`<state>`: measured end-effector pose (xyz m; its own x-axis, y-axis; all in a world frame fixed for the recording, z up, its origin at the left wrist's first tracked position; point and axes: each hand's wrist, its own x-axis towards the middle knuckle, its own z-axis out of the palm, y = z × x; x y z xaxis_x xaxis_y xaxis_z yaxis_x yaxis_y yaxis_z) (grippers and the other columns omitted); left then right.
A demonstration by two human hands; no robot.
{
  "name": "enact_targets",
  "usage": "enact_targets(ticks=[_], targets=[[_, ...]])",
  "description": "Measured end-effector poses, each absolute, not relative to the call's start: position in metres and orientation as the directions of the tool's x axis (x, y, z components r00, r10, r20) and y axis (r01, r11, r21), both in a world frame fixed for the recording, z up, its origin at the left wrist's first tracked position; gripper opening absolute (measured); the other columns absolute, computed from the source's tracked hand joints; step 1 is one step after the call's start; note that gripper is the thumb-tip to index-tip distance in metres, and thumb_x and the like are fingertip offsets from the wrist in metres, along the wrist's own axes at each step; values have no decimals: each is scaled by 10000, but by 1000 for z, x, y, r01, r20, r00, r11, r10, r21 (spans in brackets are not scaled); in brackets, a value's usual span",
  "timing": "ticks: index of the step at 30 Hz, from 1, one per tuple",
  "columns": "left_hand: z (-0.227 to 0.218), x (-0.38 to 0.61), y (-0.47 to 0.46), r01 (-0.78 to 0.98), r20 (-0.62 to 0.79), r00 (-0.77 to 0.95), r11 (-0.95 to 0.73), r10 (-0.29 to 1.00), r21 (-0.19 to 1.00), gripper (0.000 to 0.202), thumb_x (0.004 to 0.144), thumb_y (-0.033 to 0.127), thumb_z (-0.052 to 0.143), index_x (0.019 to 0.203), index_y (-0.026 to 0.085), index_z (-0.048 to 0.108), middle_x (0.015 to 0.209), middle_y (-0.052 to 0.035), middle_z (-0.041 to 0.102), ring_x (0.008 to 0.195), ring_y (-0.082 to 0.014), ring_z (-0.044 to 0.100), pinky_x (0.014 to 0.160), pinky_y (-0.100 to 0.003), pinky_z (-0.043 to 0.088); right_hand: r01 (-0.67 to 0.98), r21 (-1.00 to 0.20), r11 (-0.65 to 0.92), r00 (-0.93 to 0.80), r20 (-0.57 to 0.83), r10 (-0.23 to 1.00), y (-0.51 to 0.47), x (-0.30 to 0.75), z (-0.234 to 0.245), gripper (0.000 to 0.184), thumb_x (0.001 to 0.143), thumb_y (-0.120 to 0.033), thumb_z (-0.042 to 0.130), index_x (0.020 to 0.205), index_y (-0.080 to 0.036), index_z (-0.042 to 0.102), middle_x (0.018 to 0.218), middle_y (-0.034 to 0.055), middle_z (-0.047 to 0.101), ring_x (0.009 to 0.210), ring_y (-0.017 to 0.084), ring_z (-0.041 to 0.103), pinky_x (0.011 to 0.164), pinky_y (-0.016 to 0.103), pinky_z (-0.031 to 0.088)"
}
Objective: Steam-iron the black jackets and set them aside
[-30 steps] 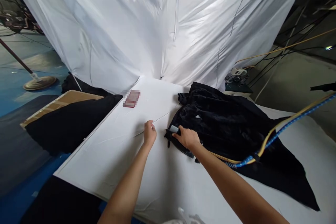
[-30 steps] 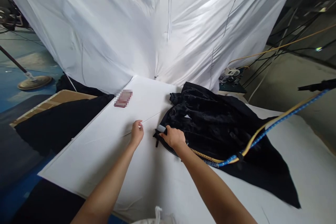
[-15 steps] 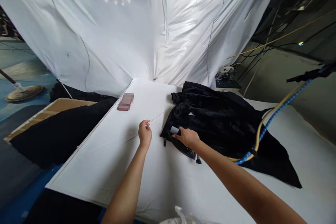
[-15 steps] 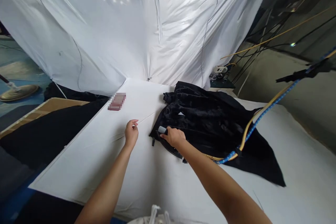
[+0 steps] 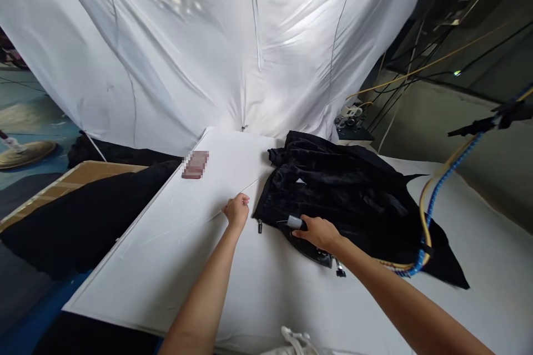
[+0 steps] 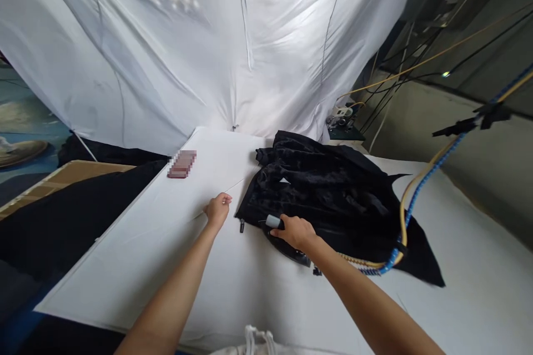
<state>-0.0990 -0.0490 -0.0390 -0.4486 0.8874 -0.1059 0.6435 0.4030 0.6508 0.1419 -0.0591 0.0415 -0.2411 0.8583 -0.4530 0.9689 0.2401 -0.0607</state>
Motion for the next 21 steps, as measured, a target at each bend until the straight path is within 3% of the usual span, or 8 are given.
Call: enact_targets(ticks=[2, 5, 9, 14, 21], targets=[[-42, -95, -44, 696, -181, -350, 384, 919, 606, 179, 722, 207, 548, 890, 269, 556, 855, 8, 677, 984, -215, 540, 862, -408, 288, 963, -61, 262, -260, -461, 848, -61, 142, 40, 515, 729, -644, 428, 1038, -249, 545, 860, 67, 658, 834, 252, 611, 655, 311, 413], [-46, -88, -39, 775, -297, -211, 344, 931, 530, 300, 659, 252, 629, 934, 251, 512, 839, -5, 672, 942, -232, 565, 877, -443, 270, 956, -63, 288, -285, -448, 847, -59, 135, 37, 523, 731, -650, 418, 1040, -247, 547, 847, 68, 660, 833, 257, 612, 662, 318, 416], [-46, -85, -36, 796, -342, -239, 385, 909, 467, 209, 712, 224, 562, 913, 219, 504, 872, -49, 663, 908, -233, 584, 865, -444, 281, 944, -52, 325, -317, -419, 851, -50, 120, 34, 542, 730, -661, 408, 1043, -241, 547, 858, 80, 663, 857, 265, 611, 691, 335, 421], [-35, -90, -36, 751, -232, -378, 443, 896, 490, 240, 801, 171, 398, 1003, 243, 505, 923, -66, 661, 937, -242, 579, 807, -422, 322, 950, -66, 305, -305, -402, 864, -40, 95, 33, 567, 730, -685, 368, 1037, -245, 555, 935, 86, 659, 898, 268, 605, 714, 350, 438], [-16, -82, -43, 694, -82, -422, 380, 903, 612, 268, 770, 120, 413, 974, 252, 525, 965, -7, 666, 984, -201, 544, 813, -373, 326, 956, -125, 265, -293, -405, 866, -39, 88, 29, 633, 680, -742, 359, 1034, -263, 576, 960, 86, 659, 916, 268, 601, 731, 365, 453]])
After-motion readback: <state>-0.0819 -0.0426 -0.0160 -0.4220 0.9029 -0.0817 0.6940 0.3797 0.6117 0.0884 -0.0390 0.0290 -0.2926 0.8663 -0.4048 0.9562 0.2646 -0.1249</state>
